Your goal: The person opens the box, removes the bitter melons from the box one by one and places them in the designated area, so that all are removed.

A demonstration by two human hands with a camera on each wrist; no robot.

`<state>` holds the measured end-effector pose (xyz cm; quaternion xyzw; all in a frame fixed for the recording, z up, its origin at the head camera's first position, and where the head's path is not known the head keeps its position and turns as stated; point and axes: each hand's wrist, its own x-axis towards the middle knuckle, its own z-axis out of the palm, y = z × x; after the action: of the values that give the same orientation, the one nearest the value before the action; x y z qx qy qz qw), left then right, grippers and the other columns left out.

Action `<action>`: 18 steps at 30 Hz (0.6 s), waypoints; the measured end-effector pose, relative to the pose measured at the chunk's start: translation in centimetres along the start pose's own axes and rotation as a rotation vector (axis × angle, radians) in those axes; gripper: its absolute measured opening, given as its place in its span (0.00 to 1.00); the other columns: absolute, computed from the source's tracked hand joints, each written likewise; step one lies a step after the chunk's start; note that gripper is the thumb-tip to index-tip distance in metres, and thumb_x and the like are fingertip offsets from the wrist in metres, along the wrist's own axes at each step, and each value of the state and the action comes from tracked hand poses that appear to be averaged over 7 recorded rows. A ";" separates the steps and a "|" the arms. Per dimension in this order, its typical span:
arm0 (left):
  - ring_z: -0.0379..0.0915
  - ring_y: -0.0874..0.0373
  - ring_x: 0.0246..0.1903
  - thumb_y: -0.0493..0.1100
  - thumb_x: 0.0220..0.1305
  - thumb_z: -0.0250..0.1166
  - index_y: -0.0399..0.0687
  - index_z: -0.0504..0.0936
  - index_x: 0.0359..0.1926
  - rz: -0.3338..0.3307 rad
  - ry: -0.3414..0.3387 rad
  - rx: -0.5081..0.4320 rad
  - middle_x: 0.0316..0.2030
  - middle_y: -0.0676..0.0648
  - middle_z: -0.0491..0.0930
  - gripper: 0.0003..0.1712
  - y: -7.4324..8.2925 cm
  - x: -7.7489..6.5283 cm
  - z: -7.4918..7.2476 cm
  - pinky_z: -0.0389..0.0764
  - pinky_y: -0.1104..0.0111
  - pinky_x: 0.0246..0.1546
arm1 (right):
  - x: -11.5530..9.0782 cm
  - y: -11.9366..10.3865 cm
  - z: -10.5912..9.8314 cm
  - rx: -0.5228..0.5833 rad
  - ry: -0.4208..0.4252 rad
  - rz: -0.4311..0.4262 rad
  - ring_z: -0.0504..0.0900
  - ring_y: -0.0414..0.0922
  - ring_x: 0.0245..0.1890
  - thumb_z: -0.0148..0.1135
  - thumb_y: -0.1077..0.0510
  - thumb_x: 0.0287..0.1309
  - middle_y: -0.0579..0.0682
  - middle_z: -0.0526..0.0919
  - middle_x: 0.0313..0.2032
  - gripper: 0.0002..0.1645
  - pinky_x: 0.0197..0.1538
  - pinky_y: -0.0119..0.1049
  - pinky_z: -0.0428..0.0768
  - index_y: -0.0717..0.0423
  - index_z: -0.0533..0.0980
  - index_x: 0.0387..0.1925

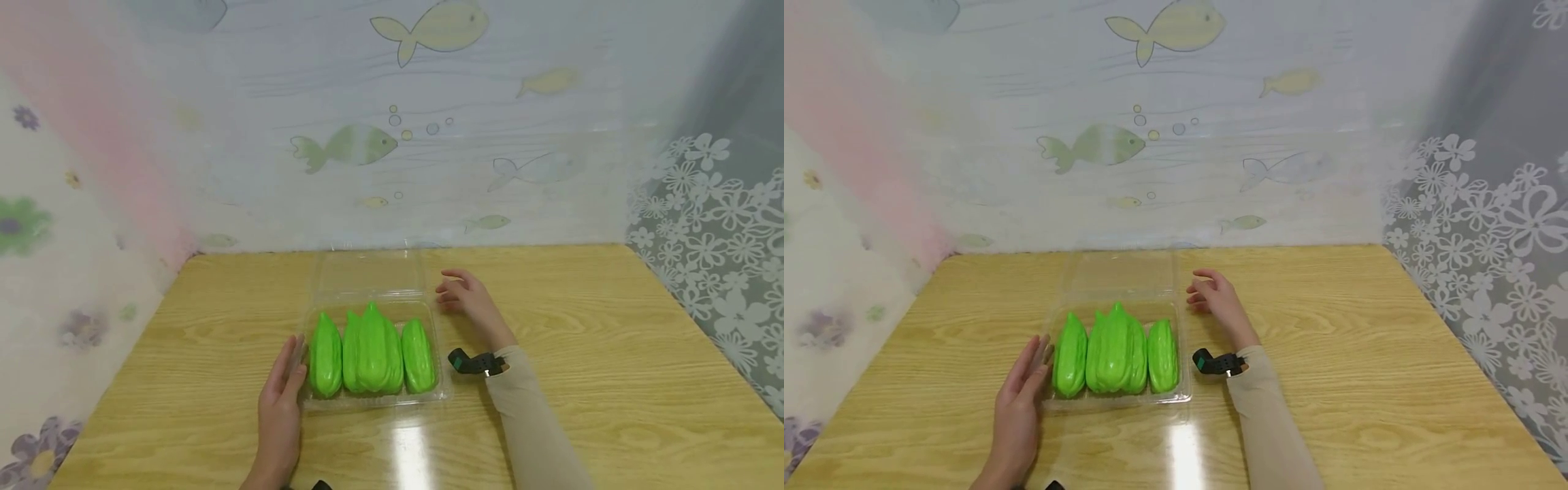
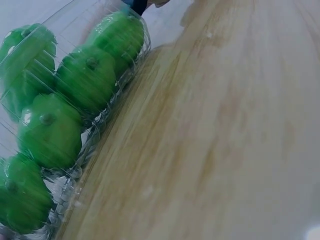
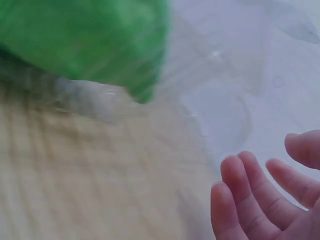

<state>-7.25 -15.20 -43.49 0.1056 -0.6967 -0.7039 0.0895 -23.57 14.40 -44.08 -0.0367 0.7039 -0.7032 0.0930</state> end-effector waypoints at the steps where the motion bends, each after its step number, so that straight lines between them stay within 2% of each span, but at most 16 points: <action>1: 0.52 0.68 0.61 0.42 0.68 0.46 0.60 0.58 0.65 0.003 0.005 0.009 0.62 0.62 0.60 0.25 0.0 0.0 0.0 0.56 0.79 0.59 | -0.1 -0.2 -0.2 0.004 0.004 -0.002 0.77 0.54 0.42 0.50 0.51 0.62 0.64 0.73 0.45 0.28 0.45 0.42 0.78 0.61 0.60 0.59; 8: 0.53 0.68 0.61 0.43 0.68 0.46 0.62 0.60 0.64 0.001 0.016 0.040 0.61 0.63 0.60 0.24 0.2 -0.3 0.0 0.57 0.81 0.58 | -1.0 -1.6 -1.4 0.025 0.013 -0.049 0.76 0.55 0.43 0.50 0.50 0.62 0.62 0.72 0.45 0.29 0.47 0.42 0.77 0.61 0.60 0.59; 18: 0.53 0.66 0.61 0.42 0.68 0.47 0.57 0.60 0.64 0.004 0.026 0.005 0.61 0.60 0.62 0.24 0.2 -0.7 0.1 0.58 0.80 0.58 | -1.8 -3.0 -2.0 0.043 0.006 -0.085 0.75 0.56 0.43 0.51 0.51 0.62 0.60 0.73 0.43 0.23 0.45 0.40 0.78 0.56 0.65 0.56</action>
<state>-6.55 -14.94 -43.32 0.1134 -0.6976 -0.7004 0.0998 -22.37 16.70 -40.92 -0.0624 0.6868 -0.7216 0.0615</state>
